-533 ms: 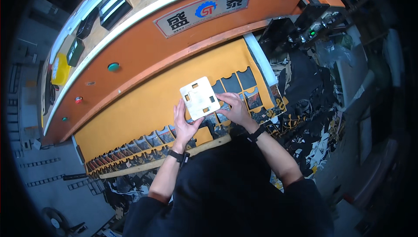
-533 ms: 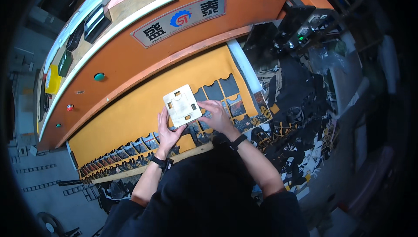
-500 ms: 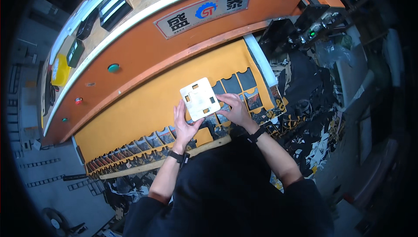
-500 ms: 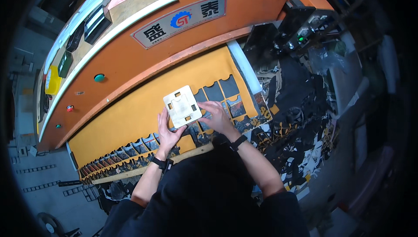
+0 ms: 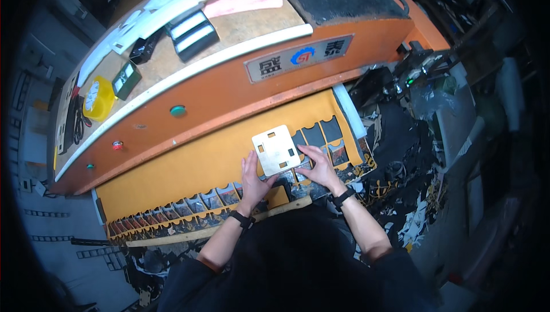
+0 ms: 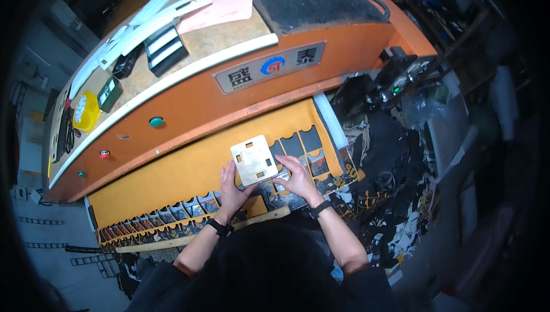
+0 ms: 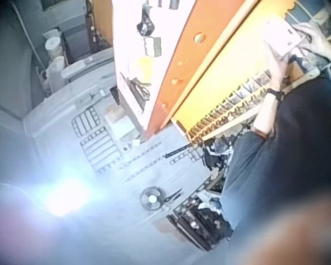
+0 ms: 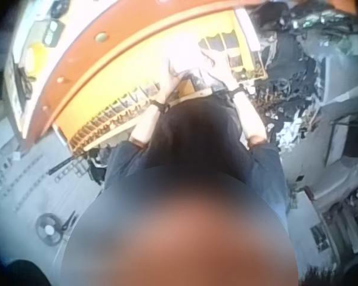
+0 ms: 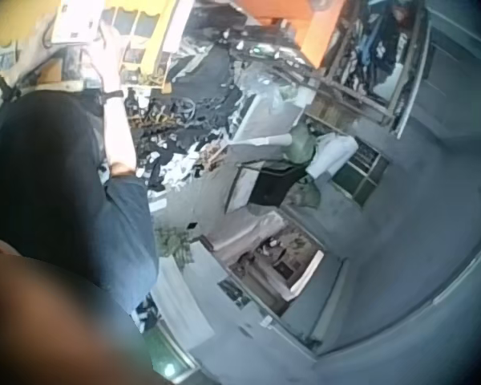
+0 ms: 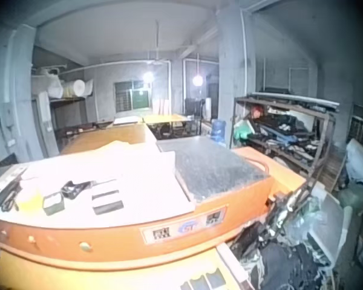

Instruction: Operating a large leather cutting machine to punch shapes out of a leather hide.

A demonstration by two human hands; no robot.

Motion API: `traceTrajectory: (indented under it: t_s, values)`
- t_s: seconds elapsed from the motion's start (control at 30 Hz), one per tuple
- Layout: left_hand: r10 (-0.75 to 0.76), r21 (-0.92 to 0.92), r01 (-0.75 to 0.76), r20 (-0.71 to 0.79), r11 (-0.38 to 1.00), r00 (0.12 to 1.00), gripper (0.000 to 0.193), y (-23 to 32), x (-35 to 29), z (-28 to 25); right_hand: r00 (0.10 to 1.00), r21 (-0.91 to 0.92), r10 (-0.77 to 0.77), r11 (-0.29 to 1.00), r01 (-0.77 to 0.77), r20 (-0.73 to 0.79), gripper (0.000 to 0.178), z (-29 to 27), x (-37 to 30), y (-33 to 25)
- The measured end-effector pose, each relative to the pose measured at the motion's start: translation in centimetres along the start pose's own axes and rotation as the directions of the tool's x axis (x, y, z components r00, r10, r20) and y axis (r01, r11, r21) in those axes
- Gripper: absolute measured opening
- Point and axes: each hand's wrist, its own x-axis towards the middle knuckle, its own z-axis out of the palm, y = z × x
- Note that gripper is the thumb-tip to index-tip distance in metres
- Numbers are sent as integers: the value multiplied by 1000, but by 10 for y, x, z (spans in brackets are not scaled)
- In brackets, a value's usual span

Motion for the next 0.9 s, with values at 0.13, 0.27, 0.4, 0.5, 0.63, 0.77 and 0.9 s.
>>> traceTrajectory:
  t_s: [0.13,0.27,0.4,0.5,0.63,0.77,0.9]
  values:
    - [10,3,-10,-21,1000,1000,112,-2,3,-2,988,-221,-127,970,106,-83,72,-13,-13,-24]
    - [29,26,-28,-38,999,999,116,9,15,-5,988,-210,-95,975,69,-118,45,-18,-38,-45]
    - [51,47,-48,-62,998,997,122,14,24,-11,988,-249,-156,957,147,-16,28,10,-61,-58]
    - [32,69,-27,-78,997,996,123,17,21,-18,985,-246,-167,954,175,52,25,38,-81,-35]
    - [-43,-69,41,-31,997,999,124,37,15,-50,985,-324,-167,931,168,28,22,38,-78,-19]
    - [-155,-128,137,-141,982,978,118,39,-38,-82,983,-447,-183,879,166,5,21,44,-77,-13]
    - [-143,-179,91,-302,980,942,88,27,-109,-134,976,-354,-199,922,156,-88,21,36,-67,-30]
